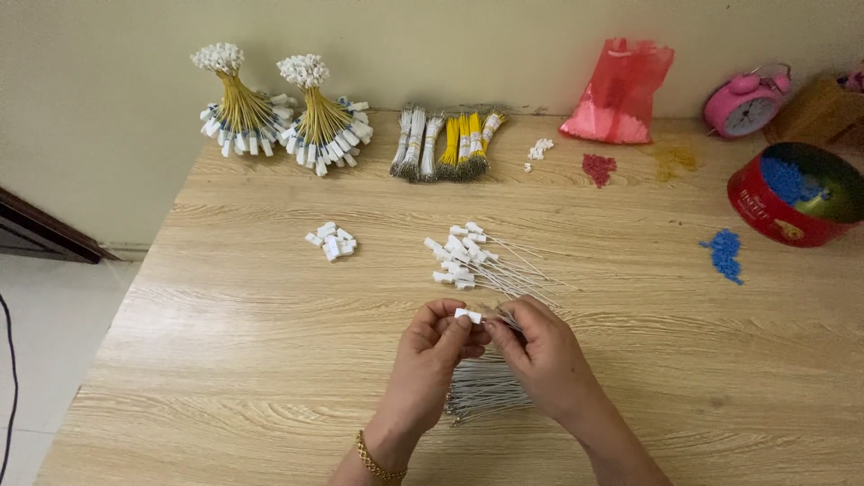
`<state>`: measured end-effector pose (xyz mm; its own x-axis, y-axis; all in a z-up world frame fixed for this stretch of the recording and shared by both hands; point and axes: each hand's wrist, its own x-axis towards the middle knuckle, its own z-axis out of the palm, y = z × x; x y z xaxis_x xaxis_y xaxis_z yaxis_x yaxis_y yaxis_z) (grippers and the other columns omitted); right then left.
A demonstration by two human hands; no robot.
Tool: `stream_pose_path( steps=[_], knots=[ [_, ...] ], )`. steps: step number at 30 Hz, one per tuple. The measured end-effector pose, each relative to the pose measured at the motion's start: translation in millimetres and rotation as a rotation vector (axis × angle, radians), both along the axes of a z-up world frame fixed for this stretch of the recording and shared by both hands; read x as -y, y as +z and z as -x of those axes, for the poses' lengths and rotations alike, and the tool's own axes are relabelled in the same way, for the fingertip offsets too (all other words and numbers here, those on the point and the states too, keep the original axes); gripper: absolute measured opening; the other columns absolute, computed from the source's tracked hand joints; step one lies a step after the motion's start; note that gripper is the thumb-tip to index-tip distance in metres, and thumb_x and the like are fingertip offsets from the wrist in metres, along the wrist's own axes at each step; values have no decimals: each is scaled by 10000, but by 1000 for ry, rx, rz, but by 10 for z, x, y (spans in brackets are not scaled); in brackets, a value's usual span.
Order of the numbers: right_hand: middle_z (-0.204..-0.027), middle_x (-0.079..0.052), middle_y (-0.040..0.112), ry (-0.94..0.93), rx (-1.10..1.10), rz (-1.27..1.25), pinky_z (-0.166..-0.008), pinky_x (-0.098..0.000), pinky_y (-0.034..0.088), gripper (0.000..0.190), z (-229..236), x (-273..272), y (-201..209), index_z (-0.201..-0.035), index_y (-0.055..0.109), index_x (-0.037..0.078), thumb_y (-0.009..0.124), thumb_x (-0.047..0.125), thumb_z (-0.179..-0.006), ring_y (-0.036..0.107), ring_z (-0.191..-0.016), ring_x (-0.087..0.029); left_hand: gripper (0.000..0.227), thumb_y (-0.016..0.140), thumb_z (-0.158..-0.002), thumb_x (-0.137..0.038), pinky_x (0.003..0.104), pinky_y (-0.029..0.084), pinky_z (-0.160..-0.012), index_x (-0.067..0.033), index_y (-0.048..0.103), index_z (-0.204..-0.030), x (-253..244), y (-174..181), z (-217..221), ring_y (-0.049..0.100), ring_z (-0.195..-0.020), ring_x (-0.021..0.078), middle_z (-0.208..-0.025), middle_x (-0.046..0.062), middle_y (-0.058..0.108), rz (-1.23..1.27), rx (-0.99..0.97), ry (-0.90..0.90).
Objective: Manually slide white plastic sleeves onto metal wire components at a workbench.
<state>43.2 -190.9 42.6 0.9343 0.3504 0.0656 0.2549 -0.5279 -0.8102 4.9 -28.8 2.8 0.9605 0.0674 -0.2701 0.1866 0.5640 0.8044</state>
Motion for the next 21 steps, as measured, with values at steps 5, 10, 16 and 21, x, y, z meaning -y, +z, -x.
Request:
stream_pose_path(
  steps=[5, 10, 16, 21],
  knots=[
    [-893, -48, 663, 0, 24, 51, -670, -338, 565, 170, -27, -21, -1, -1008, 671, 47, 668, 198, -929, 697, -774, -179, 218, 579, -1009, -146, 298, 610, -788, 13, 574, -1158, 14, 24, -38, 698, -884, 154, -987, 92, 698, -115, 11, -2],
    [-890, -68, 655, -7, 93, 95, -682, -366, 544, 187, -126, -16, -72, -1030, 667, 39, 670, 194, -925, 676, -767, -212, 211, 579, -1030, -155, 301, 604, -775, 14, 587, -1158, 37, -54, -169, 676, -856, 155, -965, 103, 691, -153, -3, 20],
    [-950, -132, 659, -86, 188, 13, -770, -392, 533, 168, -403, 106, -331, -1071, 681, 20, 622, 140, -970, 666, -852, -280, 320, 591, -991, -186, 289, 615, -794, -26, 569, -1268, -93, -5, -525, 738, -909, 130, -1029, 70, 750, -502, -18, 41],
    [-971, -142, 723, -233, 157, 82, -797, -361, 558, 258, -444, 254, -254, -1224, 642, 68, 576, 223, -1029, 730, -873, -258, 496, 760, -904, -171, 367, 576, -842, -70, 577, -1354, -396, -90, -665, 676, -984, 254, -1116, 148, 670, -1223, 169, 133]
  ],
)
